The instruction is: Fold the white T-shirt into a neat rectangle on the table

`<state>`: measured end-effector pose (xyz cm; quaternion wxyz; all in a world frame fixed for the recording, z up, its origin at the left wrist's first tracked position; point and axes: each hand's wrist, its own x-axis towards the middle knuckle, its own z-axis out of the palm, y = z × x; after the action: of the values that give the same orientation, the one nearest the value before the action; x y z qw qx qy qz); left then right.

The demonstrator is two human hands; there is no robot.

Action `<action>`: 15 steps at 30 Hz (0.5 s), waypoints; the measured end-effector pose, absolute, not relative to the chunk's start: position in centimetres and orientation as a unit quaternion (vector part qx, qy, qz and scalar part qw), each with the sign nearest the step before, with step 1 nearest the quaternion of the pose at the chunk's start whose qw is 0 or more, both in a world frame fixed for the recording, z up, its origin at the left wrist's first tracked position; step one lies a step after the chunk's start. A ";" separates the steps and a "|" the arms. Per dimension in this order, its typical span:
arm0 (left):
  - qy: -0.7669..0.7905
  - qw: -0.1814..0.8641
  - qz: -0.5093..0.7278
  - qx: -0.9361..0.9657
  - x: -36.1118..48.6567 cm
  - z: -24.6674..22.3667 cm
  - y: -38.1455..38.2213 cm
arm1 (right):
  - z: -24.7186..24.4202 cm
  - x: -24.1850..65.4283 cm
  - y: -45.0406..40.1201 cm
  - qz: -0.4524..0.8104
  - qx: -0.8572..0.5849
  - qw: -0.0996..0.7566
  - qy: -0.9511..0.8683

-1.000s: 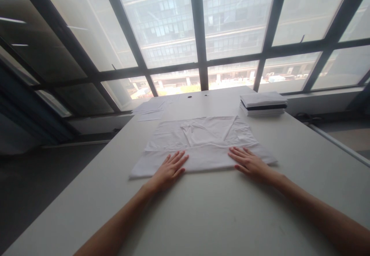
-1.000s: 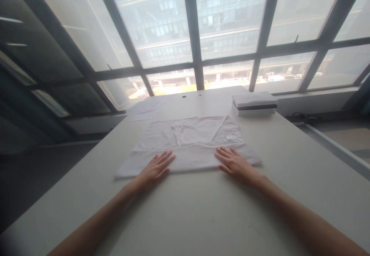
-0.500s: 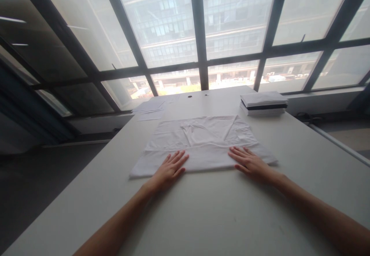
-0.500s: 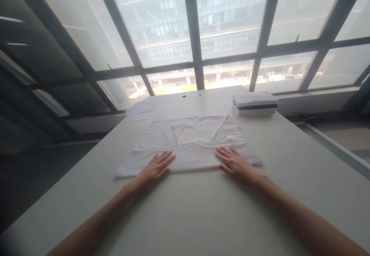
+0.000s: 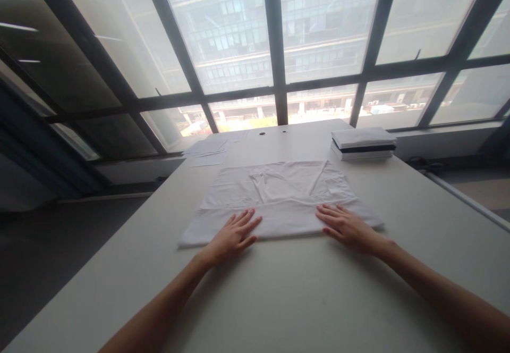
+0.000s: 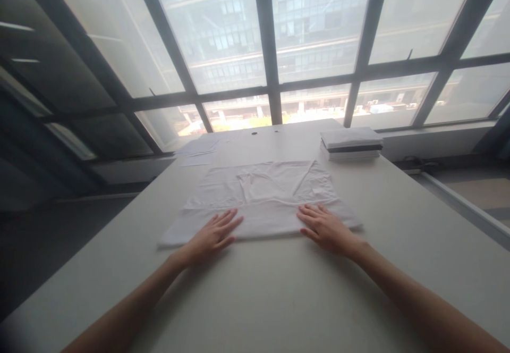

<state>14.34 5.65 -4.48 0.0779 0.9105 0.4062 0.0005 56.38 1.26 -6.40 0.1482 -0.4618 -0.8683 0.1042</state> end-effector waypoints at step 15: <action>0.387 0.092 0.112 0.911 14.0 -1.2 6.5 | -3.3 58.3 -1.3 0.078 -0.486 0.228 -0.840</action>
<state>14.02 6.50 -1.17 0.0920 0.9106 0.3871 0.1117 58.29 -1.25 -3.32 0.2279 -0.4857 -0.8402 0.0783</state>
